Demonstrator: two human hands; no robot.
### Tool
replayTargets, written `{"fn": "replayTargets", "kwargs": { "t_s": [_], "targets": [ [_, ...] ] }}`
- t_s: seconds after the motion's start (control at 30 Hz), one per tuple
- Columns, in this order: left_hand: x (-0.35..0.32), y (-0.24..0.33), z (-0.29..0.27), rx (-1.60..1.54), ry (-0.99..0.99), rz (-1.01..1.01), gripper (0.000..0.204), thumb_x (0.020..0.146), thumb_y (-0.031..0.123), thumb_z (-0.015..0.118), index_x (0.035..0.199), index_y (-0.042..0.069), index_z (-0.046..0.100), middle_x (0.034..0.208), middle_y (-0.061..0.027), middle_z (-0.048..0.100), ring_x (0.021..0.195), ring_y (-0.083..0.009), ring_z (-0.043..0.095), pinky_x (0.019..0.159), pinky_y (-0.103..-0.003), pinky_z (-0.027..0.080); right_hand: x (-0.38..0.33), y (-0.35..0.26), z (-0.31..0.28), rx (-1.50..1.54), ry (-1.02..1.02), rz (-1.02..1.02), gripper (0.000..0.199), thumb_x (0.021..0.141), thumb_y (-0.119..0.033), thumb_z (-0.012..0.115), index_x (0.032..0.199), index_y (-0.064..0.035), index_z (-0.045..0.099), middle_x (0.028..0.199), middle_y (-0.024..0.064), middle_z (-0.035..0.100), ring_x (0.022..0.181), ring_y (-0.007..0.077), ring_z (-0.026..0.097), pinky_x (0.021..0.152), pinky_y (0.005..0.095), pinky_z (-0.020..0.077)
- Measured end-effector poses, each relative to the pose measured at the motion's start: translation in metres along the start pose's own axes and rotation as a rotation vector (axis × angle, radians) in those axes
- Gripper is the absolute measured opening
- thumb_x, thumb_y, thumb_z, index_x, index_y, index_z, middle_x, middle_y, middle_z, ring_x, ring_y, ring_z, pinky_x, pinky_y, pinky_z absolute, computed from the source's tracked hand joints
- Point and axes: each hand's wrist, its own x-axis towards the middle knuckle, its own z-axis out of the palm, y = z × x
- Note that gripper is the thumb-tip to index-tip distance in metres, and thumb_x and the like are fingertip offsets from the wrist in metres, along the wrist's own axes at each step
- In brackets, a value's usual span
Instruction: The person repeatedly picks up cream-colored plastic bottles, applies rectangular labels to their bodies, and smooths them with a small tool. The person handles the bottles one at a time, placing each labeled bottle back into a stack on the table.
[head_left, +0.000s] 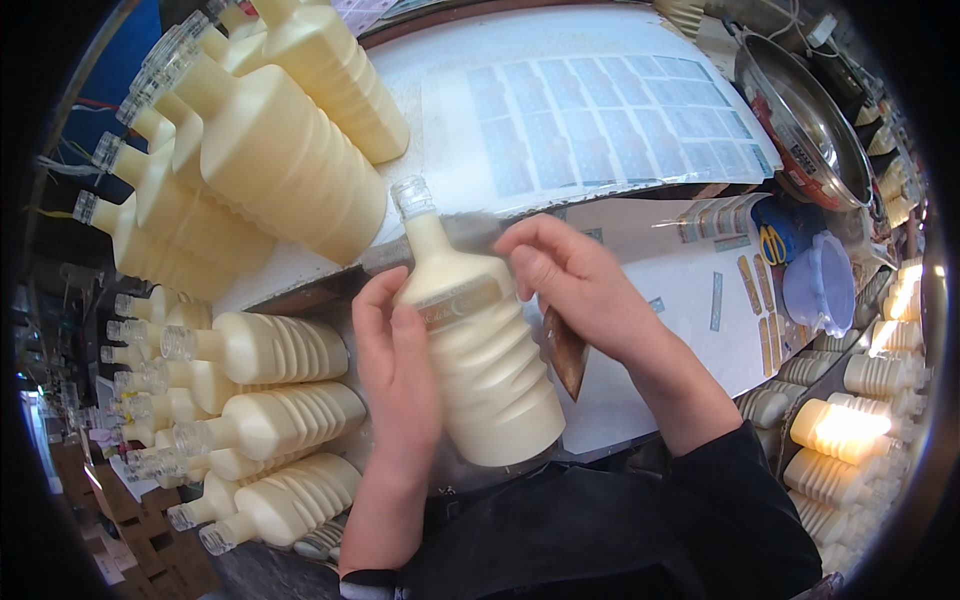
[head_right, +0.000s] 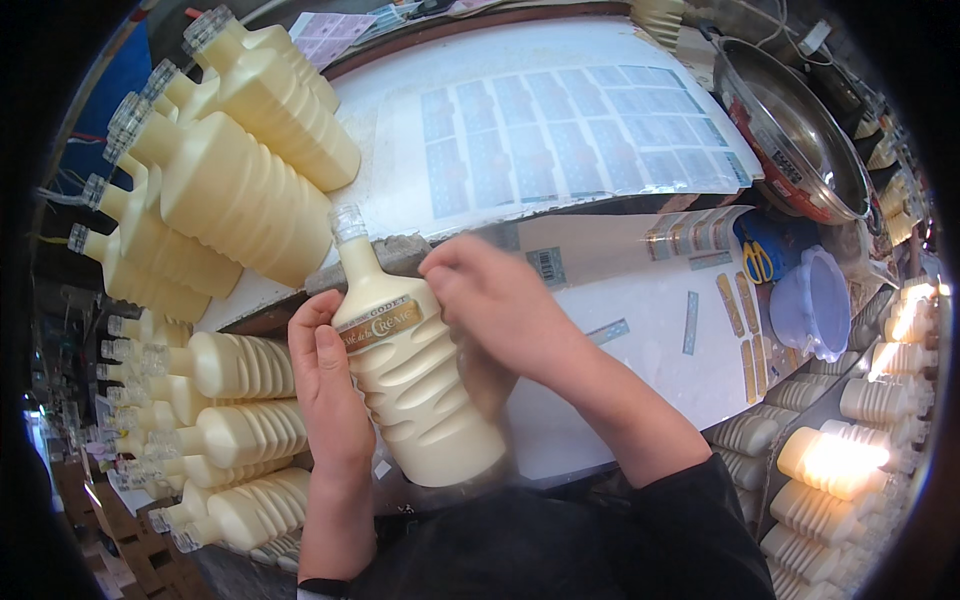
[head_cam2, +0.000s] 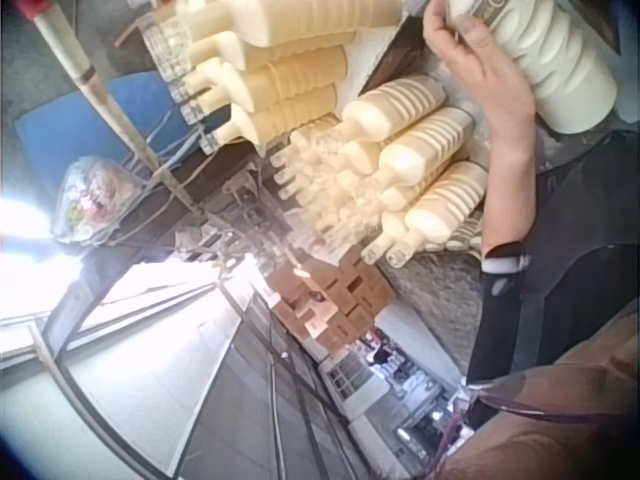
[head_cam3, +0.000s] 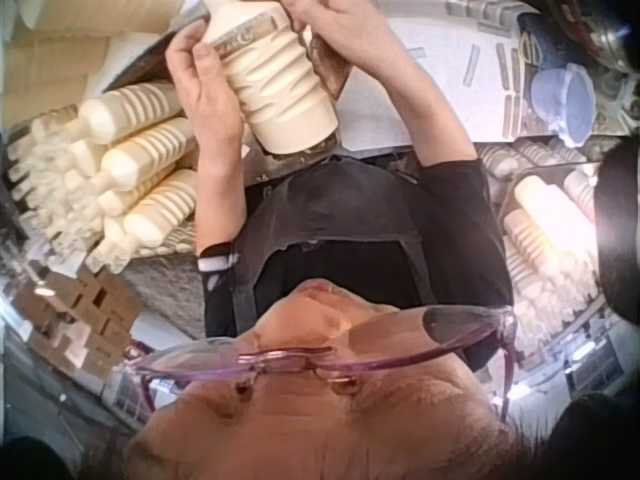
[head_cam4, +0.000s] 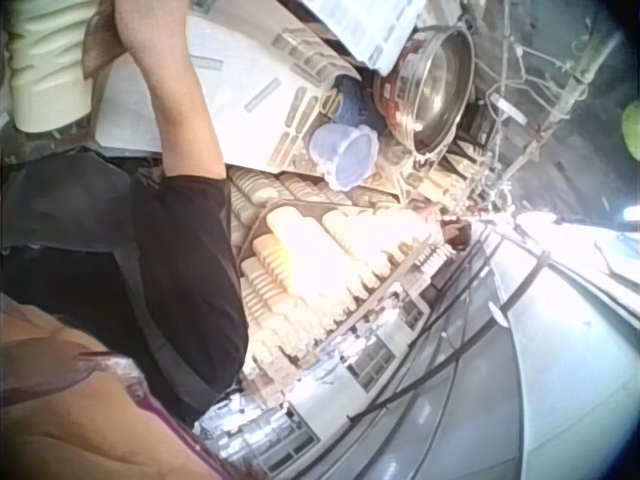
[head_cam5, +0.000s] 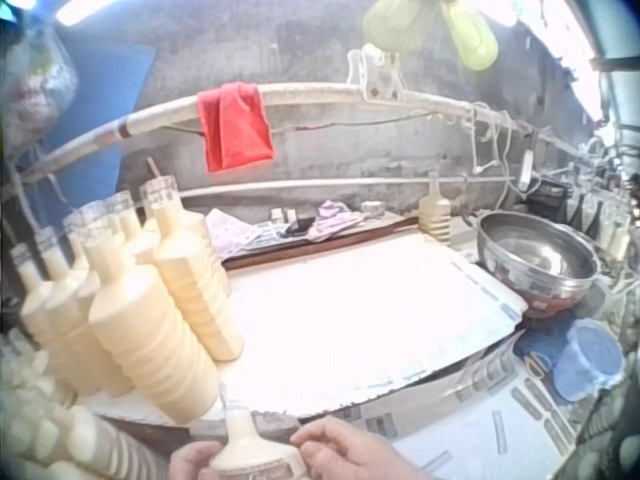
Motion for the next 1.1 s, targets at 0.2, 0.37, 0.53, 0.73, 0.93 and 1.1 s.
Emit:
{"fn": "replayTargets", "kwargs": {
  "t_s": [0.2,0.37,0.53,0.73,0.93,1.1],
  "targets": [
    [0.001,0.0,0.006,-0.051,-0.009,-0.043,0.034,0.103,0.015,0.06,0.132,0.0,0.047,0.125,-0.0114,0.055,0.116,-0.0163,0.052,0.103,-0.032,0.043,-0.001,0.004,0.011,-0.059,-0.062,0.018,0.028,0.097,-0.019,0.071,0.117,-0.0037,0.058,0.079,-0.0047,0.056,0.07,0.0009,0.053,0.061,0.0182,0.0426],
    [0.002,-0.004,0.006,-0.036,0.0,-0.027,0.036,0.102,0.015,0.063,0.131,0.0,0.047,0.125,-0.0114,0.055,0.116,-0.0167,0.052,0.102,-0.032,0.043,0.0,0.006,0.012,-0.009,-0.06,0.033,0.027,0.097,-0.017,0.071,0.116,-0.0036,0.058,0.077,-0.0055,0.056,0.069,0.0,0.052,0.06,0.0177,0.0416],
    [0.002,-0.006,0.006,-0.041,0.004,-0.027,0.037,0.101,0.015,0.064,0.131,0.001,0.047,0.124,-0.0116,0.055,0.115,-0.017,0.053,0.102,-0.032,0.044,0.002,0.008,0.011,-0.014,-0.061,0.025,0.026,0.096,-0.016,0.071,0.115,-0.0034,0.058,0.077,-0.0055,0.056,0.068,0.0,0.052,0.059,0.0178,0.0416],
    [0.002,-0.005,0.006,-0.007,-0.001,-0.007,0.038,0.102,0.018,0.064,0.131,0.0,0.047,0.123,-0.0121,0.056,0.114,-0.0172,0.053,0.101,-0.033,0.044,0.0,0.005,0.009,-0.047,-0.078,0.025,0.024,0.099,-0.018,0.068,0.116,-0.0044,0.058,0.078,-0.0048,0.057,0.065,0.0004,0.051,0.057,0.018,0.0417],
    [0.003,-0.009,0.006,0.023,0.001,0.012,0.04,0.102,0.021,0.063,0.132,0.0,0.047,0.123,-0.0124,0.057,0.113,-0.0177,0.054,0.1,-0.033,0.045,0.001,0.003,0.001,0.144,-0.143,0.044,0.022,0.107,-0.022,0.058,0.121,-0.0063,0.057,0.085,-0.0037,0.057,0.071,0.0002,0.052,0.061,0.0176,0.0423],
    [0.002,-0.009,0.007,0.029,0.008,0.016,0.04,0.103,0.023,0.062,0.132,0.0,0.048,0.123,-0.012,0.057,0.112,-0.0175,0.054,0.1,-0.033,0.045,-0.001,0.012,0.005,0.066,-0.162,-0.023,0.025,0.106,-0.022,0.059,0.124,-0.0053,0.055,0.088,-0.0048,0.058,0.076,-0.0004,0.052,0.065,0.0173,0.0424]
  ]
}}
